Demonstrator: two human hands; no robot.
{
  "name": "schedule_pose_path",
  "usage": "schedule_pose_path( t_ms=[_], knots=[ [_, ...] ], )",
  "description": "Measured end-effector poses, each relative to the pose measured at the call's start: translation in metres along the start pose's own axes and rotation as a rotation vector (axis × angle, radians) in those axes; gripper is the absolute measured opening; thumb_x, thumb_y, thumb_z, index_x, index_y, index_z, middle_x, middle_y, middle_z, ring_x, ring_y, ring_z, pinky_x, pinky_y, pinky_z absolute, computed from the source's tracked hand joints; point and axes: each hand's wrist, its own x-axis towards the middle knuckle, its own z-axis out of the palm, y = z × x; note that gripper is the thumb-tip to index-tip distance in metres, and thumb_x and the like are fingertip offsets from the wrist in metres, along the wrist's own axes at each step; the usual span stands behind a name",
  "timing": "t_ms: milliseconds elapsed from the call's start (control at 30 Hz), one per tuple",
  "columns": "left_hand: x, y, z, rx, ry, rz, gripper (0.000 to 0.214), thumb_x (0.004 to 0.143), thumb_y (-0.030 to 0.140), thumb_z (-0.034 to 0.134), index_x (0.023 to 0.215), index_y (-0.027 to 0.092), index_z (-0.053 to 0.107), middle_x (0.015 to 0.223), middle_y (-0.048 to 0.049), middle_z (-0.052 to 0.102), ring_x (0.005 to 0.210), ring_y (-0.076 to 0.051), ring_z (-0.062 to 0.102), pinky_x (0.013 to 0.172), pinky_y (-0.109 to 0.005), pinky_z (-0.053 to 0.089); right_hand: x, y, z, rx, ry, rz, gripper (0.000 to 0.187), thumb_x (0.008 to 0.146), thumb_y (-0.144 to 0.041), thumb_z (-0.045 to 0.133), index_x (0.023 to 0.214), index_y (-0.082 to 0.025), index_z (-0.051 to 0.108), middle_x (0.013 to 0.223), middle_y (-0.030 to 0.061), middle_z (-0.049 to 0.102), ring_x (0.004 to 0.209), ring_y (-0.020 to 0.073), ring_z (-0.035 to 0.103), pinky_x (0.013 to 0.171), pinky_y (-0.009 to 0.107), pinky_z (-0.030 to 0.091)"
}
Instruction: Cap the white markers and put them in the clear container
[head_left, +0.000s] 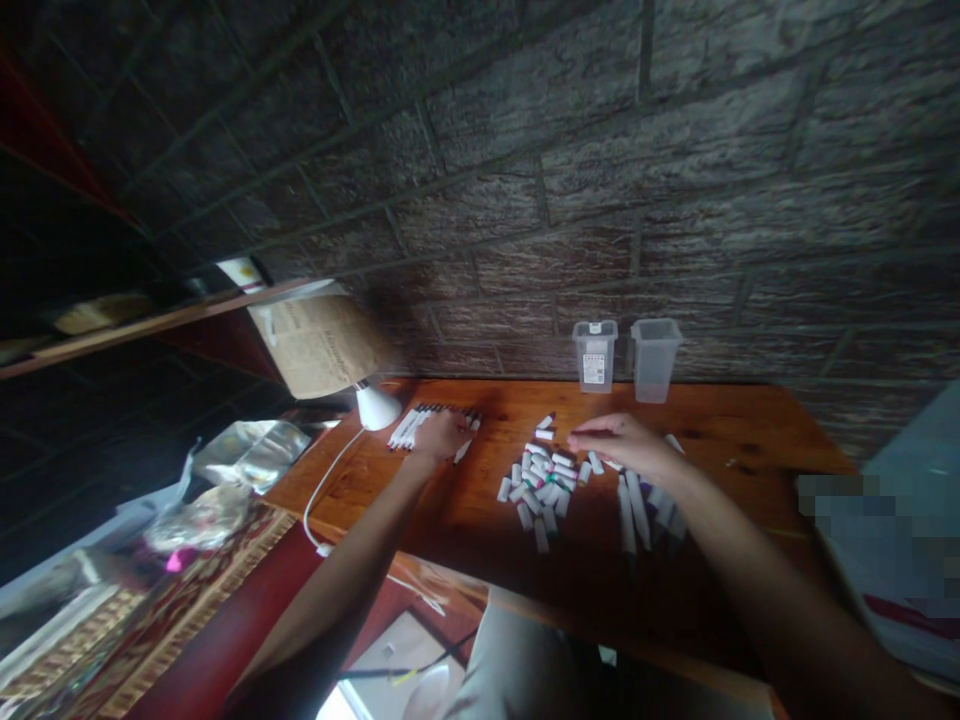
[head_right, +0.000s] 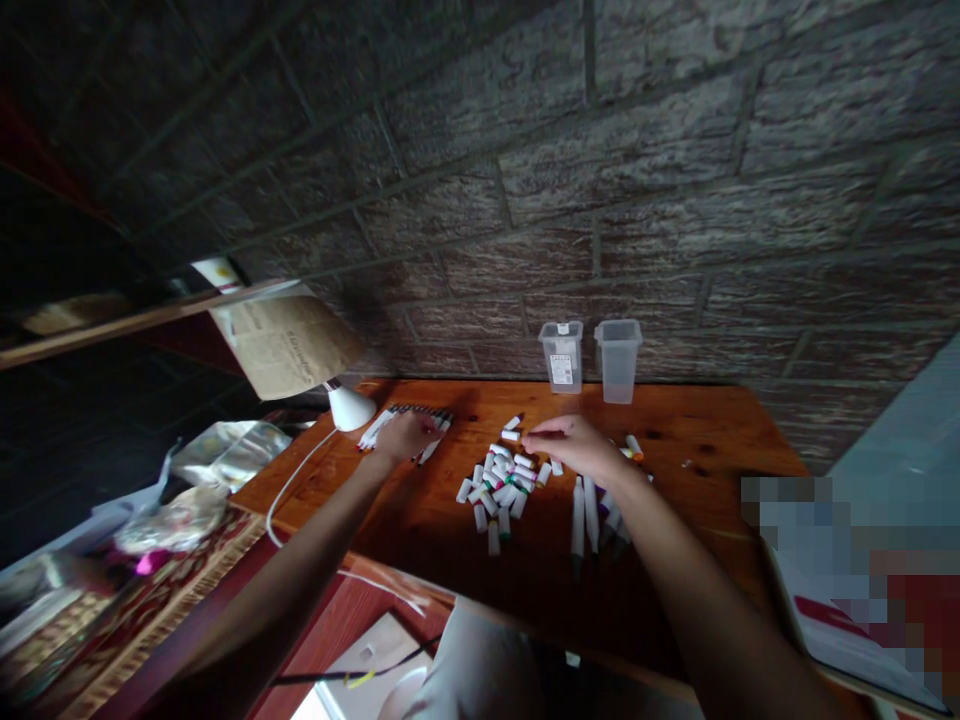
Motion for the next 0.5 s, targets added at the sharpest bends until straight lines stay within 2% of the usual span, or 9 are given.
schedule_pose_path(
  t_ms=[167,267,400,500],
  knots=[
    [-0.004,-0.005,0.006,-0.013,-0.016,-0.046,0.026,0.080,0.046,0.060,0.091,0.029,0.076,0.099,-0.0056,0.076,0.095,-0.026,0.069,0.073,-0.030,0.050,-0.001,-0.003,0.002,-0.029,-0.023,-0.003,0.037,0.073,-0.047,0.072,0.092,-0.016,0.079,0.088,0.0074,0.077,0.055,0.0104,0.053,0.050,0.024,0.034],
    [-0.004,-0.004,0.005,-0.014,-0.010,-0.069,0.028,0.081,0.046,0.059,0.093,0.026,0.076,0.099,-0.0077,0.076,0.095,-0.027,0.069,0.073,-0.031,0.050,-0.001,-0.004,-0.003,-0.078,-0.017,-0.030,0.033,0.074,-0.044,0.070,0.090,-0.016,0.079,0.086,0.0070,0.077,0.061,0.0133,0.059,0.055,0.025,0.041],
    [-0.004,-0.003,0.002,-0.026,0.000,-0.063,0.031,0.083,0.047,0.058,0.097,0.025,0.076,0.100,-0.0094,0.076,0.094,-0.028,0.069,0.072,-0.031,0.049,-0.006,0.001,-0.028,-0.310,-0.069,-0.073,0.018,0.068,-0.030,0.071,0.077,-0.017,0.079,0.077,0.0051,0.077,0.070,0.0193,0.067,0.067,0.028,0.048],
    [-0.003,-0.006,0.003,-0.035,0.014,-0.059,0.031,0.083,0.048,0.058,0.097,0.025,0.075,0.100,-0.0076,0.076,0.095,-0.026,0.069,0.071,-0.028,0.047,-0.013,0.004,-0.049,-0.526,-0.113,0.026,0.014,0.061,-0.019,0.067,0.069,-0.017,0.078,0.069,0.0040,0.075,0.065,0.0188,0.067,0.062,0.026,0.048]
  ],
)
